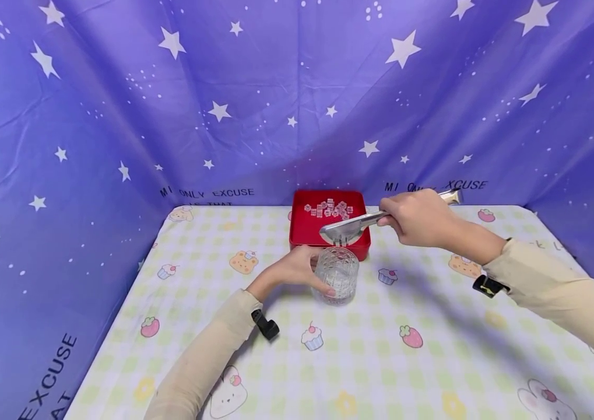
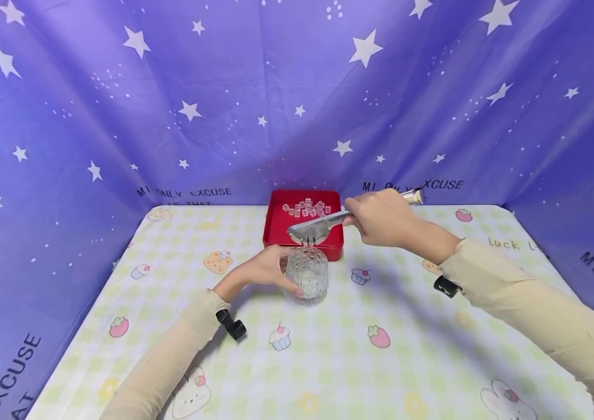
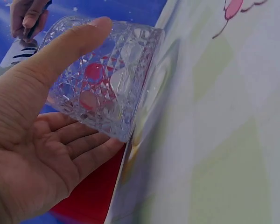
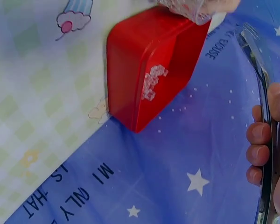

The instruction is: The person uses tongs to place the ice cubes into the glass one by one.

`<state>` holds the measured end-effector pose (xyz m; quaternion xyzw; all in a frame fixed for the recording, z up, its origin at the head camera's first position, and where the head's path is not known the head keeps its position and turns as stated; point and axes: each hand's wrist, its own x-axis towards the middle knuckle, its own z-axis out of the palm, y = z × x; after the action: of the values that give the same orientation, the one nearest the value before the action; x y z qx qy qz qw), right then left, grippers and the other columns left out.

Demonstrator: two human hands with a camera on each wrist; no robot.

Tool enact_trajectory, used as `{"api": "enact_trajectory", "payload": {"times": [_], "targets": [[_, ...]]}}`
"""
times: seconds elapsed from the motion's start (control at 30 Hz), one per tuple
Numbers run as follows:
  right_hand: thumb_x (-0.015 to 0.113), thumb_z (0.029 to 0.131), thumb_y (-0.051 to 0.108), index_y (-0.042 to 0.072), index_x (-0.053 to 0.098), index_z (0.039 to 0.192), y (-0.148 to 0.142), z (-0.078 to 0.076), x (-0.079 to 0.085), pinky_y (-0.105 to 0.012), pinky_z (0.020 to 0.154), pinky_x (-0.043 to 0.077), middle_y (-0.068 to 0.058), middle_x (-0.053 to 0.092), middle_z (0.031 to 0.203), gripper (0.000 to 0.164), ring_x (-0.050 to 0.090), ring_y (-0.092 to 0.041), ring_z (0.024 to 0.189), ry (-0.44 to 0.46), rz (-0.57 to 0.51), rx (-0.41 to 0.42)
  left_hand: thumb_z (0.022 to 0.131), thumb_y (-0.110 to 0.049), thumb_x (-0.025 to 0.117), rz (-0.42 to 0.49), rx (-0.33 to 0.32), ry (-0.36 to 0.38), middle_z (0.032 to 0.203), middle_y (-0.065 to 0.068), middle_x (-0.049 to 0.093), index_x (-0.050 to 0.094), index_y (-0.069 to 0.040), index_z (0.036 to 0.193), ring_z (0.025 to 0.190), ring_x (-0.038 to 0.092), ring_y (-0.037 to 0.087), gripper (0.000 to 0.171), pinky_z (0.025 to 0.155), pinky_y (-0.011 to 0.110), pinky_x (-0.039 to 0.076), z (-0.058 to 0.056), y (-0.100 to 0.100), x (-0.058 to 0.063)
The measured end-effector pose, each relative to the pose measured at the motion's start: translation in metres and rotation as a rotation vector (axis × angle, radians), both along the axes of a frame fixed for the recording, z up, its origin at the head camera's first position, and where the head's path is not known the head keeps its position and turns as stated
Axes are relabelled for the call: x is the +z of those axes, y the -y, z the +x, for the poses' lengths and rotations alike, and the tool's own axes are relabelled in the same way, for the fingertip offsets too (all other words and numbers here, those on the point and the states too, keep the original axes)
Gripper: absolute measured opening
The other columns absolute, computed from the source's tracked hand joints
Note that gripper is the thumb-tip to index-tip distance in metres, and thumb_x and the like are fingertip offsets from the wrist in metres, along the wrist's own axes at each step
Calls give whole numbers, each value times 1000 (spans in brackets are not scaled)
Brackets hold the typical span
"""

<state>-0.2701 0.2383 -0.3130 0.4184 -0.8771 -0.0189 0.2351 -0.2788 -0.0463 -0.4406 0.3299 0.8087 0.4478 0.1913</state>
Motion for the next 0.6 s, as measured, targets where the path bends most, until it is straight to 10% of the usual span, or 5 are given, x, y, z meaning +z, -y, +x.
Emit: {"api": "enact_trajectory", "payload": {"times": [0.23,0.6], "targets": [[76,88,23,15,51,72,6,3,-10,-23,41,24,8,42,56,30,31,-8,48,-13,20,37,63,-31,98,-54,72,-91,115,-2,74,72,-9,122,102,62,7,68,94,24,54,0,-1,1],[77,84,21,13,53,75,4,4,-26,-22,42,25,5,42,57,28,30,-10,50,-72,-15,76,66,-23,97,-4,54,-32,108,1,76,71,-7,117,97,65,8,60,91,25,56,-4,2,-3]]}}
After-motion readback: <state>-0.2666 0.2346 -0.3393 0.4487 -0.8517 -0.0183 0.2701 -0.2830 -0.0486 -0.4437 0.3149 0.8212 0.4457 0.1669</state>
